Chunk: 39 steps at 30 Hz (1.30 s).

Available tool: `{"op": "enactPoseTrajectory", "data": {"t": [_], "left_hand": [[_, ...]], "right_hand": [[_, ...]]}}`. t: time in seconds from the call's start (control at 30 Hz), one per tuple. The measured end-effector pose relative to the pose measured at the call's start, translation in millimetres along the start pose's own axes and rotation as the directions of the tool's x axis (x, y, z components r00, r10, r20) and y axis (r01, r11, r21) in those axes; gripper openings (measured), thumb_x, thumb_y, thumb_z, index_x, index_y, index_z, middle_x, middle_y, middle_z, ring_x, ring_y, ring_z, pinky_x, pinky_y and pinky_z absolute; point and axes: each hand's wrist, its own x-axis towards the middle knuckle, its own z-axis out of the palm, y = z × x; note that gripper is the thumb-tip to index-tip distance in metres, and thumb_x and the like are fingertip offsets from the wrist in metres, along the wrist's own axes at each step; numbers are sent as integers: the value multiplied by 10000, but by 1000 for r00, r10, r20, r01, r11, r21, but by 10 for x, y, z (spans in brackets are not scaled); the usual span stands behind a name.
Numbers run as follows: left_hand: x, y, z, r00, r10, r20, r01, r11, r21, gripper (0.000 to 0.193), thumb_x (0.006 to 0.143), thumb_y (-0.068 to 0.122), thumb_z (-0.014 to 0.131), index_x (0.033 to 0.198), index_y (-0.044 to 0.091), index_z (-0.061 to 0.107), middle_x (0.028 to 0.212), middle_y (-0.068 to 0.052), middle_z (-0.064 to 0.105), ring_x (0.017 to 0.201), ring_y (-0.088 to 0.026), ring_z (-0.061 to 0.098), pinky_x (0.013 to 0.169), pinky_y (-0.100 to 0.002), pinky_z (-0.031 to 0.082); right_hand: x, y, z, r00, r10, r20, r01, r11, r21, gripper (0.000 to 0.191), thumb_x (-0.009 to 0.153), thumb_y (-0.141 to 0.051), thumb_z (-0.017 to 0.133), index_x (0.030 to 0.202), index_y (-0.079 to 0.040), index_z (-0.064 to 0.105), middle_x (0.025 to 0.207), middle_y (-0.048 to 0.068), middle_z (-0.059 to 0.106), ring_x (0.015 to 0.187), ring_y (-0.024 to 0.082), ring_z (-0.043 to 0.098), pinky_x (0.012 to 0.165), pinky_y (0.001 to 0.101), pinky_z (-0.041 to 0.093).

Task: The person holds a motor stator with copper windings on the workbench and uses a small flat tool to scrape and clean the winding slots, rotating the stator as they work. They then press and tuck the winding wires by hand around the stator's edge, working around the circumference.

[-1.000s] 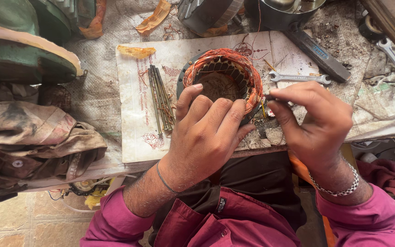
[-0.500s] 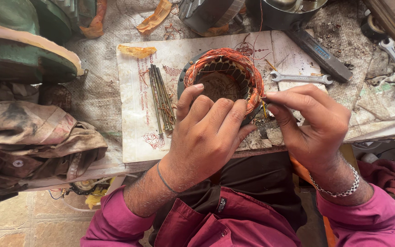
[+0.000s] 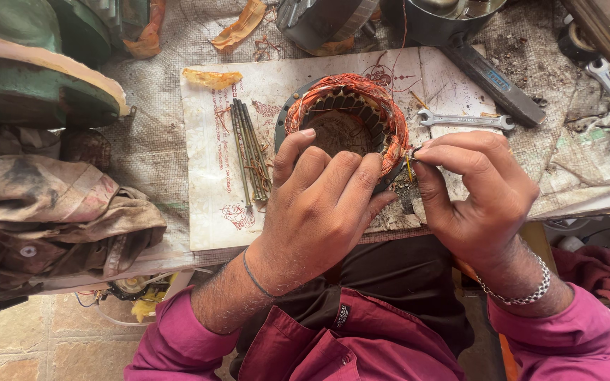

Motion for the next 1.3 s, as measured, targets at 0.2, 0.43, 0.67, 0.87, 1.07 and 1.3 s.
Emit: {"op": "enactPoseTrajectory", "data": {"t": [0.2, 0.43, 0.67, 0.87, 1.07, 1.3], "left_hand": [[3, 4, 3, 1000, -2, 0, 2, 1000, 1, 384, 983, 306, 785, 1241, 53, 655, 984, -34, 562, 924, -227, 532, 1172, -463, 338], [-7, 1, 0, 1000, -2, -7, 2, 1000, 1, 376, 987, 300, 783, 1244, 56, 656, 997, -30, 570, 932, -221, 535, 1178, -460, 340], [-4, -1, 2, 1000, 2, -8, -2, 1000, 0, 368, 986, 293, 778, 1239, 54, 657, 999, -27, 576, 931, -222, 536, 1181, -460, 340], [-11, -4, -3, 1000, -1, -1, 1, 1000, -1, 371, 995, 300, 770, 1244, 48, 659, 979, -30, 565, 920, -222, 533, 1176, -463, 341], [-8, -1, -6, 1000, -1, -2, 1, 1000, 3, 369, 992, 303, 764, 1241, 52, 659, 989, -29, 570, 926, -222, 535, 1179, -463, 341], [-9, -5, -4, 1000, 4, 0, -4, 1000, 3, 377, 991, 304, 769, 1243, 47, 657, 989, -30, 571, 923, -222, 534, 1178, -463, 339]], "right_hand": [[32, -25, 4, 998, -65, 2, 65, 993, -96, 207, 929, 44, 803, 1063, -15, 657, 1020, 120, 674, 959, 301, 661, 864, 401, 528], [27, -86, 5, 981, -191, 23, 192, 959, -209, 252, 878, 70, 813, 1077, 3, 674, 995, 115, 675, 891, 296, 656, 810, 417, 538], [-14, -92, -10, 983, -184, 16, 183, 962, -200, 266, 869, 65, 828, 1092, -24, 715, 1030, 107, 657, 911, 295, 659, 814, 406, 553], [-37, -102, 8, 988, -149, 27, 152, 971, -184, 264, 874, 72, 820, 1098, -34, 728, 1039, 103, 657, 897, 259, 679, 771, 372, 558], [-10, -77, 20, 994, -109, 23, 111, 987, -118, 248, 883, 62, 814, 1092, -31, 716, 1040, 130, 663, 868, 240, 680, 750, 354, 563], [-12, -83, 16, 993, -114, 12, 115, 985, -129, 241, 909, 34, 837, 1095, -39, 702, 1031, 111, 670, 941, 266, 675, 797, 373, 554]]}}
